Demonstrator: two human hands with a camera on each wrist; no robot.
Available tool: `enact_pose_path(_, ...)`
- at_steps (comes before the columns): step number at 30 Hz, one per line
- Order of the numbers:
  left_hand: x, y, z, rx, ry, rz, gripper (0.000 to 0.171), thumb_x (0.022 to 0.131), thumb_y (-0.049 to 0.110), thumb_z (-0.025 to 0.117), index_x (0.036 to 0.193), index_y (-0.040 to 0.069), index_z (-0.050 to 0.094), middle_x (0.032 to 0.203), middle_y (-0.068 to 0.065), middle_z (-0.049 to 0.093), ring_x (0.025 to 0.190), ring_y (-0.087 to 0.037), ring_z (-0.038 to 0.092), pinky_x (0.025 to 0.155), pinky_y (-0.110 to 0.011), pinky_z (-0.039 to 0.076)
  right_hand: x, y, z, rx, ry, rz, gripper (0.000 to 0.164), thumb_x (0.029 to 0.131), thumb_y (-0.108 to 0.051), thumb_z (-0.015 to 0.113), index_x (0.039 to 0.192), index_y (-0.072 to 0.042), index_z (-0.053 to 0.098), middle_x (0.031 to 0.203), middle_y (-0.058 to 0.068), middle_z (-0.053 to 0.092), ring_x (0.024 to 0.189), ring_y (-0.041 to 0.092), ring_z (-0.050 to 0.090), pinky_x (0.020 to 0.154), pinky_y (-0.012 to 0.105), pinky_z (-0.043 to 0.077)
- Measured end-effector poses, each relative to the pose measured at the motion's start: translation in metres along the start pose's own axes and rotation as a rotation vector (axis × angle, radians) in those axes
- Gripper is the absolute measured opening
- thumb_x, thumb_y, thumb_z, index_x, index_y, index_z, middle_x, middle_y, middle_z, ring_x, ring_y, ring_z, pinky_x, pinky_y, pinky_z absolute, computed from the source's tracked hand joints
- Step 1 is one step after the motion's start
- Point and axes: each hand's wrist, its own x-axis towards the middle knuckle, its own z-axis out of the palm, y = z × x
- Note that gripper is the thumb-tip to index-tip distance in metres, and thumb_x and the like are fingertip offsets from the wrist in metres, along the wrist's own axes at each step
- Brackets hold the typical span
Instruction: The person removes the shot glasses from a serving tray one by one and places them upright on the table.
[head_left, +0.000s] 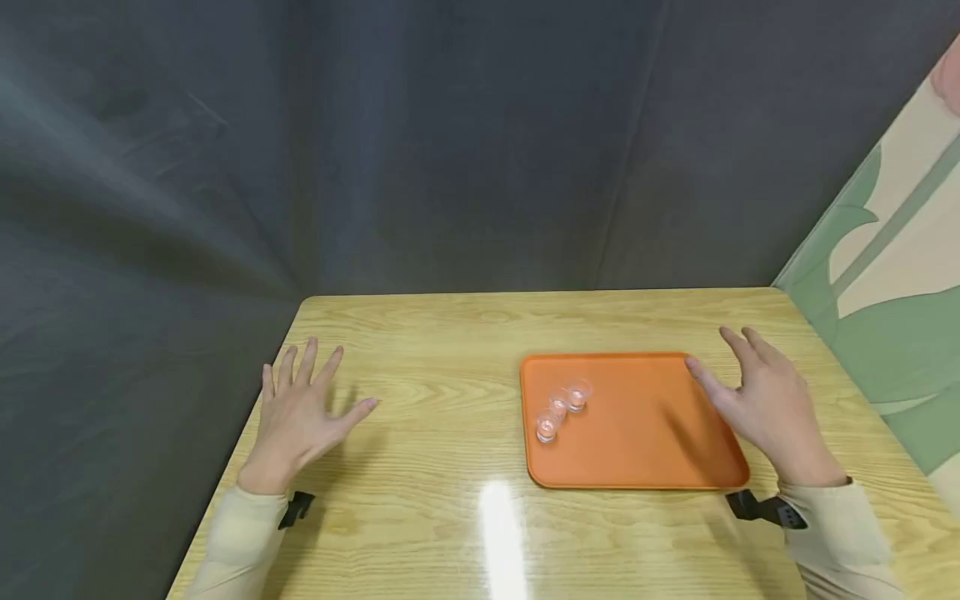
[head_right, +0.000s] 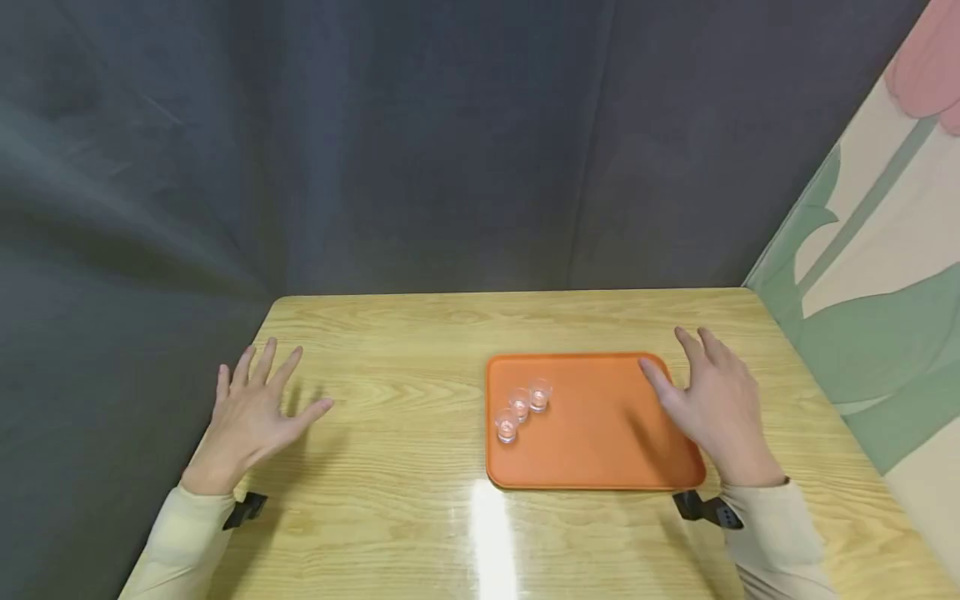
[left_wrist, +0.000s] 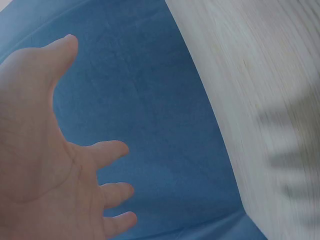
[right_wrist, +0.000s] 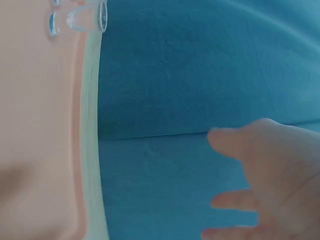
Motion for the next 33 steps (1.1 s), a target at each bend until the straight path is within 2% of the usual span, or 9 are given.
enact_pose_path(3,0.003,0.006,0.004,-0.013,-0.014,0.006,0.100,0.093,0.078,0.060,0.168,0.016,0.036,0.176,-0.025,0.018,0.161,-0.055,0.011,0.123,-0.079,0.004,0.007,0.004,0.003,0.100,0.027,0.037,0.072,0.107,-0.047,0.060,0.157,0.003,0.047,0.153,0.041,0.048,0.134,0.064,0.048,0.100,0.073,0.042)
enact_pose_path(5,0.004,0.011,0.008,-0.029,-0.024,0.006,0.099,0.093,0.077,0.060,0.168,0.017,0.035,0.177,-0.024,0.017,0.162,-0.053,0.011,0.124,-0.077,0.004,0.013,0.009,0.006,0.174,0.035,0.093,0.067,0.107,-0.046,0.059,0.155,0.000,0.052,0.151,0.036,0.054,0.129,0.053,0.057,0.096,0.051,0.052)
enact_pose_path(7,0.003,0.016,0.014,-0.047,-0.027,0.010,0.098,0.094,0.075,0.060,0.168,0.017,0.035,0.177,-0.023,0.019,0.162,-0.052,0.014,0.125,-0.076,0.007,0.019,0.014,0.011,0.245,0.060,0.166,0.063,0.107,-0.047,0.059,0.152,-0.004,0.057,0.147,0.028,0.062,0.115,0.027,0.068,0.084,0.028,0.054)
enact_pose_path(9,0.003,0.023,0.020,-0.074,-0.027,0.023,0.096,0.095,0.072,0.062,0.168,0.015,0.036,0.176,-0.023,0.021,0.161,-0.051,0.017,0.126,-0.075,0.009,0.024,0.021,0.018,0.303,0.099,0.234,0.058,0.106,-0.047,0.060,0.147,-0.006,0.064,0.135,0.012,0.072,0.099,0.001,0.067,0.071,0.011,0.046)
enact_pose_path(12,0.003,0.035,0.030,-0.121,-0.019,0.055,0.095,0.095,0.069,0.065,0.167,0.014,0.037,0.174,-0.023,0.026,0.160,-0.051,0.023,0.126,-0.073,0.015,0.032,0.032,0.032,0.369,0.144,0.328,0.054,0.105,-0.046,0.061,0.140,-0.006,0.069,0.113,-0.012,0.071,0.082,-0.020,0.052,0.065,0.006,0.045)
enact_pose_path(15,0.005,0.050,0.038,-0.160,-0.027,0.097,0.093,0.095,0.068,0.066,0.166,0.014,0.039,0.173,-0.021,0.030,0.158,-0.049,0.029,0.125,-0.071,0.021,0.038,0.044,0.048,0.358,0.138,0.398,0.054,0.105,-0.045,0.060,0.139,-0.005,0.069,0.112,-0.010,0.071,0.081,-0.013,0.053,0.064,0.009,0.045)
enact_pose_path(19,0.008,0.070,0.050,-0.182,-0.058,0.158,0.089,0.095,0.068,0.065,0.163,0.015,0.044,0.171,-0.018,0.038,0.155,-0.047,0.037,0.121,-0.071,0.031,0.040,0.059,0.067,0.283,0.084,0.425,0.056,0.107,-0.044,0.055,0.141,-0.001,0.067,0.131,0.024,0.070,0.097,0.022,0.065,0.070,0.023,0.044)
enact_pose_path(22,0.009,0.086,0.058,-0.194,-0.091,0.200,0.084,0.097,0.065,0.066,0.161,0.015,0.047,0.168,-0.016,0.043,0.153,-0.045,0.042,0.119,-0.069,0.037,0.039,0.068,0.077,0.243,0.043,0.411,0.056,0.107,-0.042,0.055,0.139,0.002,0.067,0.131,0.030,0.069,0.109,0.043,0.064,0.075,0.033,0.042)
enact_pose_path(33,0.016,0.142,0.081,-0.241,-0.203,0.326,0.063,0.101,0.056,0.067,0.151,0.019,0.060,0.150,-0.006,0.062,0.141,-0.031,0.057,0.113,-0.057,0.048,0.041,0.077,0.097,0.159,0.035,0.396,0.046,0.105,-0.034,0.061,0.126,0.006,0.073,0.114,0.028,0.075,0.104,0.046,0.065,0.076,0.039,0.042)
